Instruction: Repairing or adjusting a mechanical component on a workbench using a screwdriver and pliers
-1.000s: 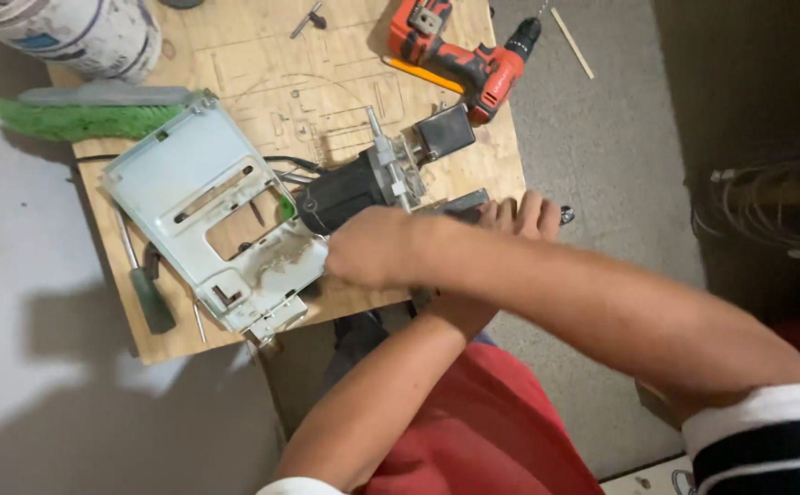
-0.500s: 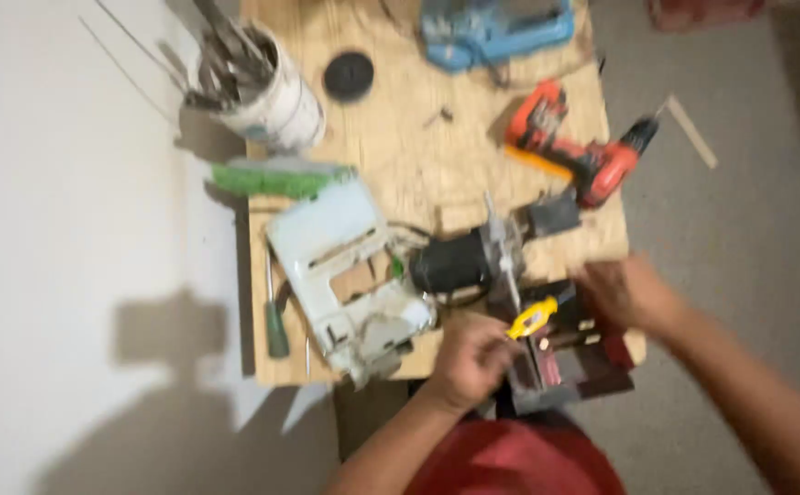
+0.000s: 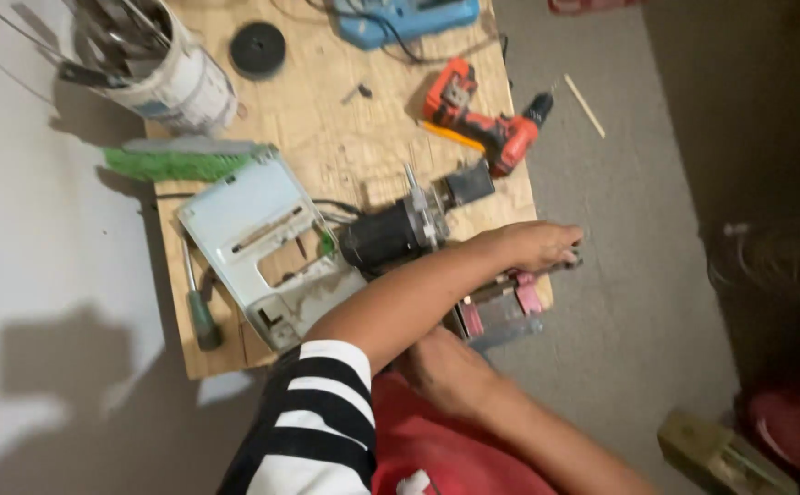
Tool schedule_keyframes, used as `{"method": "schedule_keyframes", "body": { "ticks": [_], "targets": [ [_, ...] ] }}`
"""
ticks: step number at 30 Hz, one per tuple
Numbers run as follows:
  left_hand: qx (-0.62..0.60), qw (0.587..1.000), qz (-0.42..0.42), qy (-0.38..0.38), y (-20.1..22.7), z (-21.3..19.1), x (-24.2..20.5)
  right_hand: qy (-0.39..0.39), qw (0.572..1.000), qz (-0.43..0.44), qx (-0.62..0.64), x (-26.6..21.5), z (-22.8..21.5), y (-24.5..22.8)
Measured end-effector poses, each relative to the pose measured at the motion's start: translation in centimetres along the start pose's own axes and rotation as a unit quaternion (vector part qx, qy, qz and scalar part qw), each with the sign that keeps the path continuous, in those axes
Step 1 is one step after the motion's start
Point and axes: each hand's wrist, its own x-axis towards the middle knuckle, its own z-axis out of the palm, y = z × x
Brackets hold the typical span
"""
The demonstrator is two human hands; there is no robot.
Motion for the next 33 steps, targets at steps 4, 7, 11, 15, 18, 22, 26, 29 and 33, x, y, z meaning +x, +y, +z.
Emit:
{"method": "schedule_keyframes", "body": {
  "ticks": [4, 7, 11, 15, 18, 22, 26, 29, 33],
  "targets": [
    [0.177, 0.96, -0.211, 0.045, 11.3, -2.8, -4.3, -0.263, 0.96, 0.057, -0.078, -1.4, -7.5, -5.5],
    [0.383, 0.848, -0.305, 0.206, 13.6, 0.8, -3.8, -0.224, 0.966, -0.128, 0.025, 1.1, -9.6, -3.7],
    [0.297, 0.893, -0.318, 0.116, 14.5, 3.5, -3.2, -0.259, 0.902, -0.25, -0.238, 10.3, -7.7, 1.3],
    [0.312, 0.922, -0.104, 0.206, 16.0, 4.6, -5.9, -0.346, 0.881, -0.226, -0.229, 14.0, -7.4, 3.3],
    [0.327, 0.902, 0.033, 0.281, 17.5, 4.7, -9.7, -0.337, 0.901, -0.171, -0.214, 14.6, -9.8, 2.2],
    [0.294, 0.902, 0.114, 0.296, 20.7, 4.0, -17.6, -0.283, 0.915, -0.145, -0.247, 13.4, -13.9, 8.3],
    [0.338, 0.868, 0.136, 0.338, 21.9, 0.4, -25.3, -0.114, 0.936, -0.213, -0.257, 7.8, -16.4, 14.6],
    [0.268, 0.858, 0.119, 0.422, 19.7, -2.7, -26.6, 0.001, 0.951, -0.105, -0.29, 1.1, -15.1, 18.0],
    [0.115, 0.819, -0.037, 0.561, 14.2, -6.6, -25.0, 0.096, 0.953, 0.038, -0.285, -4.7, -10.6, 14.1]
  ]
}}
